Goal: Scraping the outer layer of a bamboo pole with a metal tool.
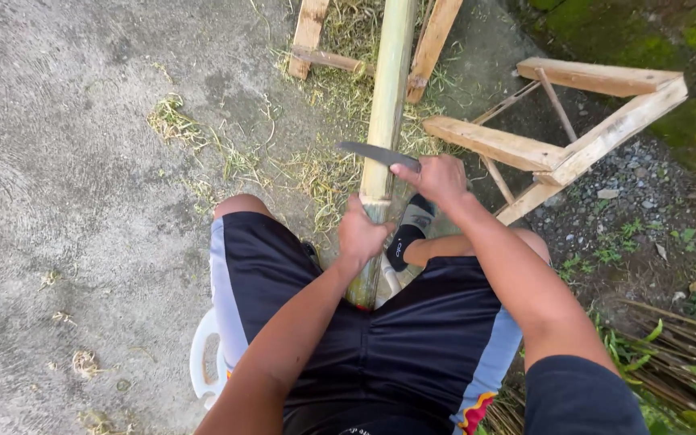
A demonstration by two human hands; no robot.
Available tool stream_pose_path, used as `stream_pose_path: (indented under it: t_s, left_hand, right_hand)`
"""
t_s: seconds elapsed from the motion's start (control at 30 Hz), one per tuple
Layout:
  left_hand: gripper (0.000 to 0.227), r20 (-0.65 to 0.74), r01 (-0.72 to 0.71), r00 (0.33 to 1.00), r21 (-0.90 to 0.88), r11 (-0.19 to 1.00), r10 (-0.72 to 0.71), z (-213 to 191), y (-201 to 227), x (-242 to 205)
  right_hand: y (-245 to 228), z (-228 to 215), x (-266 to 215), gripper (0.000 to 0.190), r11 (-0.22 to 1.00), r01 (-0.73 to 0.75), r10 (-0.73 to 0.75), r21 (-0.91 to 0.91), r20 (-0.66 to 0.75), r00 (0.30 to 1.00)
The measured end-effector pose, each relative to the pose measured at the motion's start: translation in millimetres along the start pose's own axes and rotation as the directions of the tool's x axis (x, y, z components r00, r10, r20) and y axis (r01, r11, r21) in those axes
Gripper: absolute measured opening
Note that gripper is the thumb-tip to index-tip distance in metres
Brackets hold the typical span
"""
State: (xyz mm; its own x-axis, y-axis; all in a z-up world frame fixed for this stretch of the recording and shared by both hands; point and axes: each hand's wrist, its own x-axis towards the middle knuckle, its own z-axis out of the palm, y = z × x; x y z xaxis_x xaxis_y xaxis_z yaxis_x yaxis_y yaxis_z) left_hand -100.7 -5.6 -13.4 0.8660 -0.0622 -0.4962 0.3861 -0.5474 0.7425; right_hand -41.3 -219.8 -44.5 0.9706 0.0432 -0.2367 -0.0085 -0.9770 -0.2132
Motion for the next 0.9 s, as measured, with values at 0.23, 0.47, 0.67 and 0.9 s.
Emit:
stream_pose_path:
  t_s: [0.23, 0.47, 0.67, 0.9]
  left_hand:
    - [0.072, 0.056, 0.004, 0.998, 0.021, 1.000, -0.006, -3, 3, -4]
    - [0.081, 0.036, 0.040, 0.999, 0.016, 0.999, -0.041, -1, 3, 4]
    - [0.084, 0.041, 0.057, 0.997, 0.017, 0.998, -0.058, -10, 14, -4]
    - [0.078, 0.039, 0.044, 0.998, 0.015, 0.999, -0.044, -6, 7, -3]
  right_hand:
    - [-11, -21, -4, 0.095, 0.970, 0.237, -0.223, -0.049, 0.202, 0.954]
    - [3, -5, 1, 0.094, 0.983, 0.184, -0.186, 0.025, 0.165, 0.969]
    - [18, -6, 40, 0.093, 0.998, 0.016, -0.021, 0.054, 0.083, 0.996]
    - [45, 3, 67, 0.098, 0.987, 0.159, -0.162, 0.038, 0.098, 0.982]
